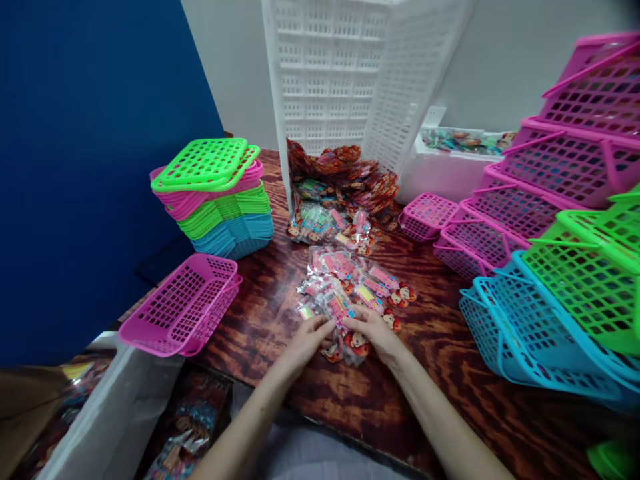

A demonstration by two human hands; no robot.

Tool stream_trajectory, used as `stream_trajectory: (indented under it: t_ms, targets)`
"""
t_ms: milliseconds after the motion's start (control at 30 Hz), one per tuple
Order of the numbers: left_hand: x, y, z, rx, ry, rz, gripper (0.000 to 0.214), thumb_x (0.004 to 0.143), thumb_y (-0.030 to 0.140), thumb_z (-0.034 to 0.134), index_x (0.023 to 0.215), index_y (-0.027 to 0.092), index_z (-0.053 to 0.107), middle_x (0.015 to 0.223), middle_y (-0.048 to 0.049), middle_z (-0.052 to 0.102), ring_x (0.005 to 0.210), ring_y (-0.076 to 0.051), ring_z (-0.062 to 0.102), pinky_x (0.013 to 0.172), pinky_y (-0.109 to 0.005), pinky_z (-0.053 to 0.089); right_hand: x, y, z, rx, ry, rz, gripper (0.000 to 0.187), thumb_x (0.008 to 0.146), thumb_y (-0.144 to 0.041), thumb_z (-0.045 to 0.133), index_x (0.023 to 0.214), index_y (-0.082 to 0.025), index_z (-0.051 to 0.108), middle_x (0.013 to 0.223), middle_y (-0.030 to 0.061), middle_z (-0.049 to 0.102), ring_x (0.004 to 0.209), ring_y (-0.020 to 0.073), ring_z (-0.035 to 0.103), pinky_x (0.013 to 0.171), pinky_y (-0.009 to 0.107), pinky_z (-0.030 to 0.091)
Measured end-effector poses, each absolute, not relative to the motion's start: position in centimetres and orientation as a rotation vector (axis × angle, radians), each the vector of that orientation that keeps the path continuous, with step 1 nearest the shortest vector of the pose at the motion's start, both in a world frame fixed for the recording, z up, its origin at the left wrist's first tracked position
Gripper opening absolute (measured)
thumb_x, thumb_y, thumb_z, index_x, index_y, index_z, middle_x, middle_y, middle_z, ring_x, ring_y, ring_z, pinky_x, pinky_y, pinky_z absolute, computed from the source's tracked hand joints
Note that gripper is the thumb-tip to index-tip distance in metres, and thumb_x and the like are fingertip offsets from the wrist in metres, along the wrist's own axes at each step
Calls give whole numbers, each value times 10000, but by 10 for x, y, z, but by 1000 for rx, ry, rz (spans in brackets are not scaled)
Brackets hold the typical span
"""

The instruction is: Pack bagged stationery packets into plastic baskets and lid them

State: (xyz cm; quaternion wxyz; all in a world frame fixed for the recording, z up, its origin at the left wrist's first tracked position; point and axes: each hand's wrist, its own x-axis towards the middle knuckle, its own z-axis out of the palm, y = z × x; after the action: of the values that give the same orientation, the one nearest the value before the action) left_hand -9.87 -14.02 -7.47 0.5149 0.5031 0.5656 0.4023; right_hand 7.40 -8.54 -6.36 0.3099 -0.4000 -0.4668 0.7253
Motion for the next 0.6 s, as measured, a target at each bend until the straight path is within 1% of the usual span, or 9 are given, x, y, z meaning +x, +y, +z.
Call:
stream_trajectory:
  t_ms: [67, 133, 167, 233, 333, 433, 467, 500, 600]
  targets:
    - [-122, -141, -72, 1307, 1479, 928, 472, 848, 611, 542, 885, 170, 706, 876, -88, 719, 824, -247, 657, 782, -361, 519, 91, -85, -62, -1133, -1257, 1850, 411, 617, -447, 860, 895, -177, 722, 754, -5, 712, 551, 117, 579, 530, 230, 457]
    - [-146, -139, -69, 1399, 1651, 911, 327, 896, 471, 528, 989, 199, 683, 1040, -89, 693, 1012, -268, 606, 956, -409, 447, 105, -85, -59, -1192, -1279, 1789, 401, 604, -430, 871, 882, -177, 730, 778, 6, 718, 588, 133, 598, 541, 235, 465]
    - [-156, -138, -68, 1447, 1732, 889, 291, 900, 411, 535, 1069, 209, 659, 1146, -94, 657, 1116, -282, 553, 1031, -436, 385, 111, -86, -57, -1206, -1273, 1785, 409, 607, -428, 869, 896, -174, 731, 800, 15, 723, 628, 147, 617, 569, 244, 480]
    - [-167, -135, -67, 1547, 1845, 806, 363, 863, 330, 600, 1209, 218, 592, 1297, -104, 566, 1242, -305, 452, 1099, -466, 296, 117, -88, -55, -1202, -1241, 1833, 453, 643, -444, 844, 982, -170, 724, 859, 34, 732, 701, 175, 648, 633, 268, 509]
    - [-159, -132, -68, 1696, 1860, 625, 497, 789, 265, 693, 1262, 239, 542, 1343, -88, 518, 1241, -293, 463, 1064, -413, 338, 115, -91, -57, -1156, -1315, 1890, 449, 707, -450, 789, 1054, -180, 698, 927, 40, 731, 825, 206, 668, 750, 304, 528]
    - [-139, -135, -69, 1797, 1825, 460, 373, 803, 275, 687, 1152, 227, 562, 1251, -80, 562, 1123, -268, 560, 940, -354, 417, 112, -94, -65, -1279, -1653, 1706, 295, 721, -400, 738, 910, -177, 697, 874, 34, 722, 853, 233, 658, 799, 345, 523]
    - [-135, -138, -69, 1819, 1814, 415, 326, 817, 288, 675, 1114, 219, 561, 1209, -80, 579, 1080, -264, 581, 898, -344, 430, 115, -95, -68, -1350, -1756, 1600, 275, 718, -373, 717, 909, -177, 695, 891, 39, 725, 866, 243, 657, 815, 361, 520]
    - [-132, -141, -68, 1839, 1800, 376, 283, 830, 300, 659, 1081, 216, 559, 1161, -77, 597, 1039, -259, 597, 861, -335, 437, 120, -96, -71, -1411, -1830, 1499, 303, 707, -344, 702, 960, -178, 696, 952, 51, 732, 907, 257, 657, 844, 377, 515]
    - [-137, -144, -62, 1897, 1711, 283, 166, 851, 302, 623, 985, 225, 562, 1037, -41, 638, 938, -225, 620, 783, -298, 442, 146, -99, -72, -1511, -1903, 1336, 598, 650, -274, 690, 1240, -193, 634, 1260, 90, 668, 1144, 298, 604, 977, 411, 467]
